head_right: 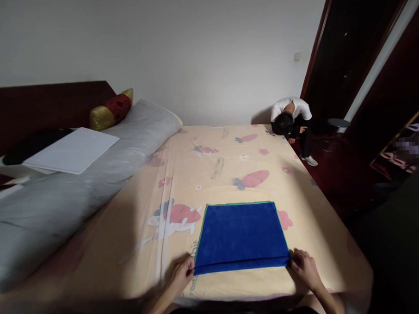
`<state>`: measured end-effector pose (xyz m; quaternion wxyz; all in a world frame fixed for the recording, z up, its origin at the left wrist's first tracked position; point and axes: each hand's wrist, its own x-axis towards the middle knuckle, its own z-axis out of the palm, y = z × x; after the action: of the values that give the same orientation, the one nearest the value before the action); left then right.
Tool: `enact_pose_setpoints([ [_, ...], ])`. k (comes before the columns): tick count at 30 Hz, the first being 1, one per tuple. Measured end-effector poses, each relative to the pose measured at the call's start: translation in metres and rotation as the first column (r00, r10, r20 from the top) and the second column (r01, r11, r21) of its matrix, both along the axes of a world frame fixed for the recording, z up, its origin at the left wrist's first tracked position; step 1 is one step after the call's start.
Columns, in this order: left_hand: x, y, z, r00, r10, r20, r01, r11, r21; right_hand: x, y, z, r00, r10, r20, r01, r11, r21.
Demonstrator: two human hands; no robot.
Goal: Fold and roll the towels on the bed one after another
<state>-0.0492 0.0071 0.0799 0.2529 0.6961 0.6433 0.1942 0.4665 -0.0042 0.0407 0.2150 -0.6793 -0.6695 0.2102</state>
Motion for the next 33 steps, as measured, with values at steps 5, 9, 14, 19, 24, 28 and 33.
enact_pose_setpoints([
  [5, 0.014, -0.013, 0.017, 0.939, -0.075, -0.336, 0.121, 0.986, 0.117, -0.002, -0.004, 0.003, 0.997, 0.017, 0.081, -0.025, 0.996, 0.091],
  [9, 0.021, -0.018, 0.018, 0.87, -0.154, -0.468, 0.215, 0.973, 0.081, -0.005, -0.011, -0.001, 0.998, 0.024, 0.061, -0.036, 0.978, 0.206],
  [14, 0.033, -0.018, 0.007, 0.843, -0.046, -0.536, 0.138, 0.981, 0.133, -0.012, -0.017, -0.006, 0.999, -0.003, -0.041, 0.012, 0.972, 0.235],
  [19, 0.045, -0.012, 0.003, 0.817, -0.017, -0.577, 0.104, 0.987, 0.119, -0.021, -0.023, -0.004, 1.0, 0.027, 0.006, -0.027, 0.95, 0.31],
  [24, 0.048, -0.009, 0.006, 0.81, -0.02, -0.586, 0.077, 0.994, 0.072, -0.048, -0.033, 0.005, 0.996, 0.059, 0.065, -0.082, 0.889, 0.451],
  [28, 0.049, -0.008, 0.007, 0.815, -0.021, -0.579, 0.088, 0.992, 0.088, -0.108, -0.044, 0.028, 0.936, 0.326, 0.133, -0.351, 0.836, 0.422],
  [33, 0.05, -0.007, 0.012, 0.812, -0.029, -0.584, 0.072, 0.996, 0.051, -0.199, -0.041, 0.052, 0.718, 0.677, 0.161, -0.696, 0.696, 0.177],
])
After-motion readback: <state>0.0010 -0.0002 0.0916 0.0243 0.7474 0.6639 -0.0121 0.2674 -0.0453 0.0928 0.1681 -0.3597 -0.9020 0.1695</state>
